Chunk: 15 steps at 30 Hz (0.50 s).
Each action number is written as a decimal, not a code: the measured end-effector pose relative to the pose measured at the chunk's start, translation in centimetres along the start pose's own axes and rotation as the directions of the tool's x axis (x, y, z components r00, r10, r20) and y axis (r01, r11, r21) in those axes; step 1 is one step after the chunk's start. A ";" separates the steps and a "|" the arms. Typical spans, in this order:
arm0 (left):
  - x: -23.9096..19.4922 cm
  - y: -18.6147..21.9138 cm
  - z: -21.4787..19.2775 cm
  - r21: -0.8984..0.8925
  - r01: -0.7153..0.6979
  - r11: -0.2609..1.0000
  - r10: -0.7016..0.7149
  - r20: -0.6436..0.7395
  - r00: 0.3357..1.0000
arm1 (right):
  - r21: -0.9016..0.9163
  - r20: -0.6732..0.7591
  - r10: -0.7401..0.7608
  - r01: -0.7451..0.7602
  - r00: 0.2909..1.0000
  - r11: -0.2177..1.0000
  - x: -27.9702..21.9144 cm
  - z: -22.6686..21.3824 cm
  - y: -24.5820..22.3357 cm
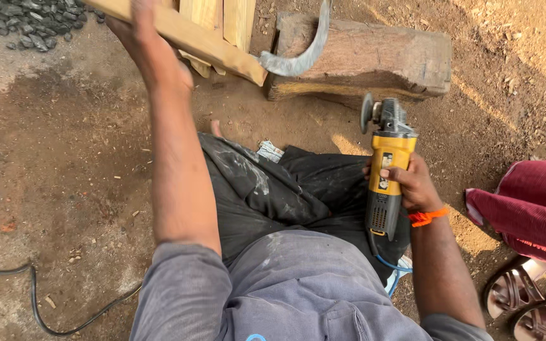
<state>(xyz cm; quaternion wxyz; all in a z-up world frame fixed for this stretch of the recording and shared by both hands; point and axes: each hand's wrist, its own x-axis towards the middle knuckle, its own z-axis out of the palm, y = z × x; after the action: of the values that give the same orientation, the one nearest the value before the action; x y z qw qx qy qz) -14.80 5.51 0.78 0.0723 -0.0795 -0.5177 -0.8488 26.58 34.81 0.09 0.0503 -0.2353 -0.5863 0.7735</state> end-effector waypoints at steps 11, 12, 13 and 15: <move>6.2 -9.2 -4.8 -0.108 0.063 0.992 -0.053 0.094 0.994 | -0.749 -0.087 -0.308 0.142 0.947 0.648 5.3 1.0 -10.5; 6.3 -9.4 -4.9 -0.092 0.077 0.993 -0.070 0.083 0.994 | -0.793 -0.087 -0.321 0.129 0.943 0.596 6.1 1.3 -10.7; 6.2 -9.7 -5.0 -0.076 0.092 0.993 -0.086 0.071 0.994 | -0.833 -0.085 -0.333 0.116 0.939 0.541 7.0 1.5 -10.8; 5.3 -10.1 -5.0 -0.097 0.125 0.987 -0.118 0.069 0.991 | -0.863 -0.072 -0.322 0.103 0.944 0.494 7.8 1.8 -10.6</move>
<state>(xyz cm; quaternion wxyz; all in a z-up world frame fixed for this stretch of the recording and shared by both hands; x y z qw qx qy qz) -22.35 5.39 -9.13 -0.0001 -0.0782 -0.4800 -0.8738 16.86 39.27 7.90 0.0901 -0.2403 -0.9031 0.3444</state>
